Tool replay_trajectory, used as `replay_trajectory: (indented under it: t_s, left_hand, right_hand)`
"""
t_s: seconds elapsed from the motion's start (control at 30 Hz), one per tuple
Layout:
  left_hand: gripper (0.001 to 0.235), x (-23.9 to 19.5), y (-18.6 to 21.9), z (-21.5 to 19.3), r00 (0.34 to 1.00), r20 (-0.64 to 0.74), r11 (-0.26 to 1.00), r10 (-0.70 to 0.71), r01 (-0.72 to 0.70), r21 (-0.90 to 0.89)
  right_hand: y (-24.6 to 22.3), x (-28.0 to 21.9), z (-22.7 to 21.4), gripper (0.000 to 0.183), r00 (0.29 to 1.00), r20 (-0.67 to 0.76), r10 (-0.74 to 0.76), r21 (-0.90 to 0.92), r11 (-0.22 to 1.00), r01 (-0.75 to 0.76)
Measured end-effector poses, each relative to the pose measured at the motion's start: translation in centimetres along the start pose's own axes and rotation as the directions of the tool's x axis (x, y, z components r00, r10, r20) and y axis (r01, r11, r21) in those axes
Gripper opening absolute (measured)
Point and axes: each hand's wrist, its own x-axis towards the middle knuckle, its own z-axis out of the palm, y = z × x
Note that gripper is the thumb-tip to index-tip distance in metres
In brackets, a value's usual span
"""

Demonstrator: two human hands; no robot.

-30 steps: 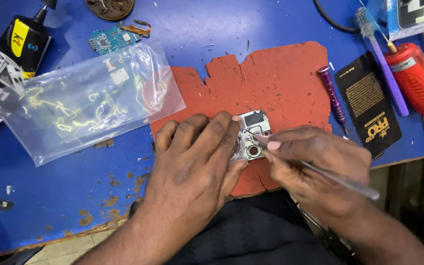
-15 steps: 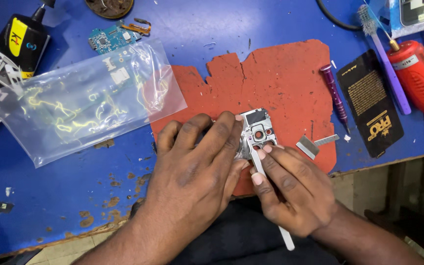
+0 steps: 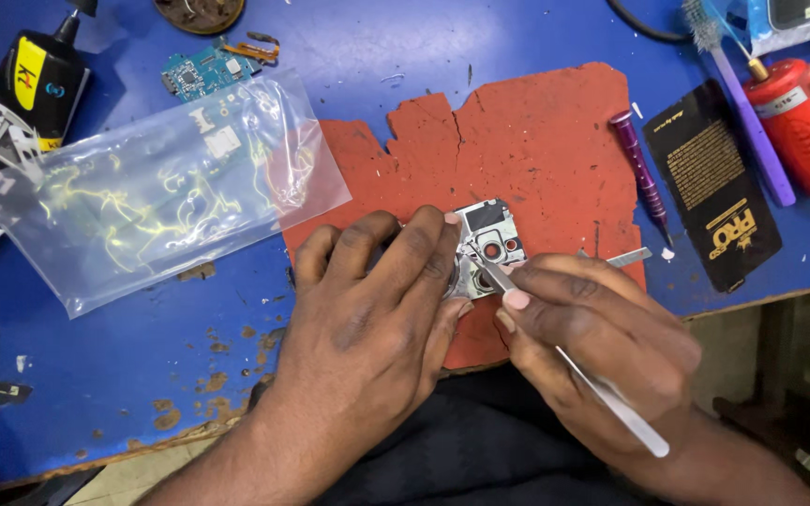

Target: The person uses tweezers to remove and place small components on a camera module. They peel adhesive from a small metal piece and place it on the work surface. The person then picks up a smartphone and places it on the table.

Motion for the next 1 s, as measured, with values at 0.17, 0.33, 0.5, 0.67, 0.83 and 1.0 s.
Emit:
replay_trajectory:
  t_s: [0.17,0.33,0.5,0.67,0.83,1.0]
  left_hand:
    - [0.048,0.2,0.1,0.0,1.000,-0.024,1.000,-0.004,0.004,-0.004]
    - [0.049,0.1,-0.1,0.1,1.000,-0.023,1.000,0.003,-0.003,-0.003]
    - [0.050,0.2,0.1,0.0,1.000,-0.024,1.000,0.011,-0.011,0.014]
    - [0.051,0.6,0.3,0.0,1.000,-0.006,1.000,0.004,-0.004,0.013]
    - [0.053,0.5,0.3,0.0,1.000,0.013,1.000,0.003,-0.003,0.012]
    - [0.051,0.4,0.3,0.0,1.000,-0.007,1.000,0.005,-0.005,0.023]
  right_hand:
    - [0.6,0.3,1.2,0.017,0.931,0.074,-0.357,-0.228,0.903,0.365]
    - [1.7,-1.0,2.3,0.013,0.893,0.099,-0.439,-0.355,0.823,0.444]
    - [2.2,-2.2,3.3,0.020,0.913,0.009,-0.407,-0.387,0.841,0.379]
    - [1.8,-1.7,2.4,0.020,0.968,-0.018,-0.249,-0.180,0.954,0.241]
    - [0.9,1.1,-1.3,0.016,0.997,0.069,0.046,0.111,0.992,-0.053]
    - [1.0,4.0,-2.9,0.015,0.967,0.222,0.128,0.185,0.968,-0.171]
